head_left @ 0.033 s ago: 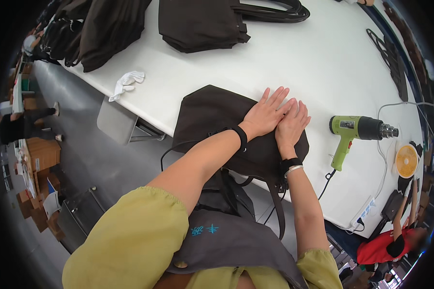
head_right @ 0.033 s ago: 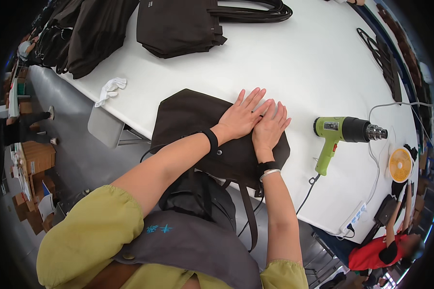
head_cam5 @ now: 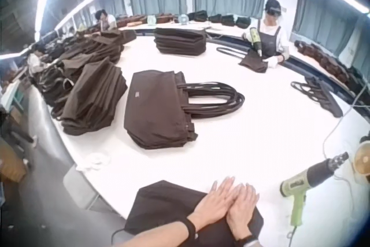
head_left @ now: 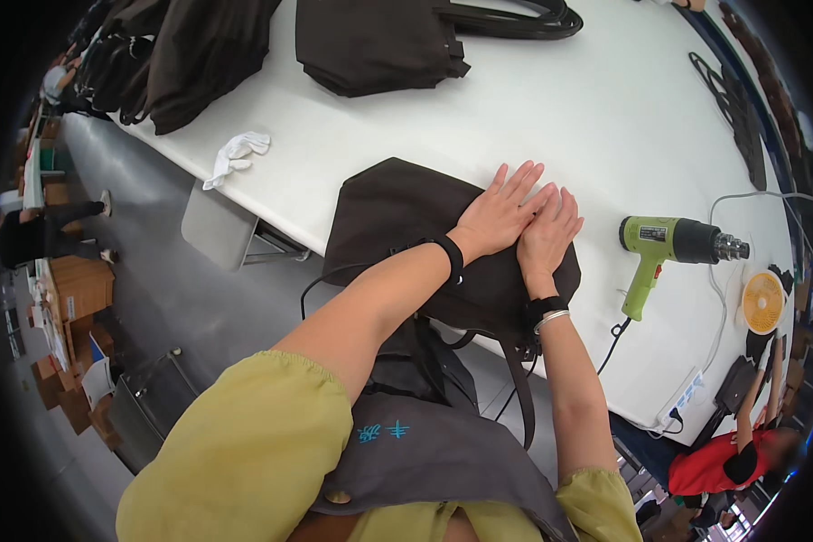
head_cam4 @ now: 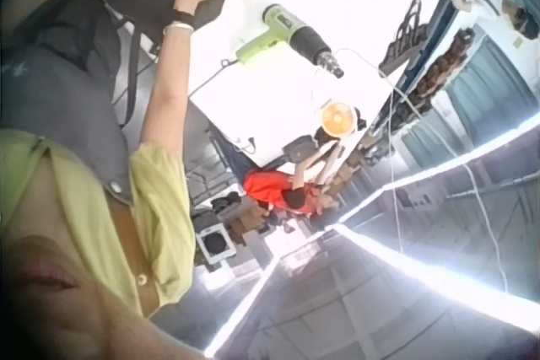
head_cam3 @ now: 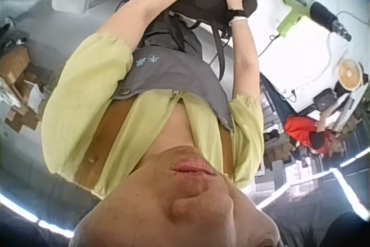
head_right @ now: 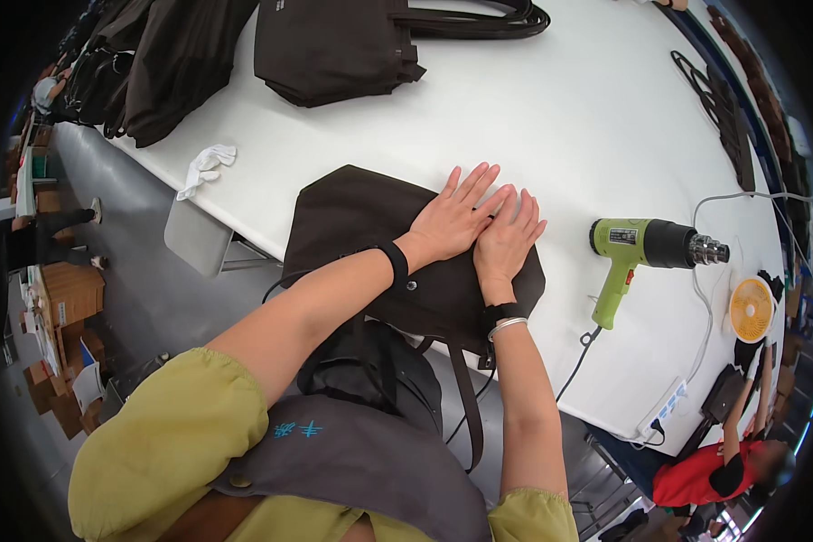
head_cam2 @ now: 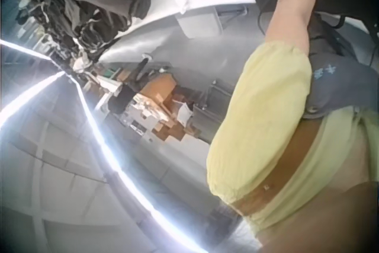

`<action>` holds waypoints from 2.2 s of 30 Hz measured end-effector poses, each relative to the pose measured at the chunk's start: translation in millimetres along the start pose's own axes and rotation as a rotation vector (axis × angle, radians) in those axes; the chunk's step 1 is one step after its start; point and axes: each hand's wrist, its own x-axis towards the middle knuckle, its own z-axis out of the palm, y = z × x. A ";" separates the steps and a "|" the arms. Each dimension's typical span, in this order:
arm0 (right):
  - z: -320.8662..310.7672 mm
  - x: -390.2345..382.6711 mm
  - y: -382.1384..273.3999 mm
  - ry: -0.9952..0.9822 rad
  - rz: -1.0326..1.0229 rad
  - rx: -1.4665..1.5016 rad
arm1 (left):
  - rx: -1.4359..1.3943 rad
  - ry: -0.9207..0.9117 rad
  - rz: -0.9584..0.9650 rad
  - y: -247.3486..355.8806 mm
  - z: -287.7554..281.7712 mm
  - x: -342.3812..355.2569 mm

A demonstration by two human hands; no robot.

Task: Finishing and inspecting brown leather handbags using a heat gun and wipes on a workshop table.

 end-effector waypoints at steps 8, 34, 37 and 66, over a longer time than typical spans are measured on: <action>-0.4 1.5 -1.3 0.011 0.000 0.055 | -0.205 0.030 -0.035 -12.6 -6.8 -4.2; 3.2 1.1 -39.0 -0.045 -0.103 0.023 | -0.085 0.228 0.057 -99.0 -37.9 -40.0; 2.5 1.9 -41.2 -0.037 -0.110 0.013 | 0.046 0.169 0.154 -129.1 -55.9 -56.6; 4.9 1.1 -42.3 -0.050 -0.147 -0.033 | -0.525 -0.034 -0.618 -142.0 -79.7 -72.0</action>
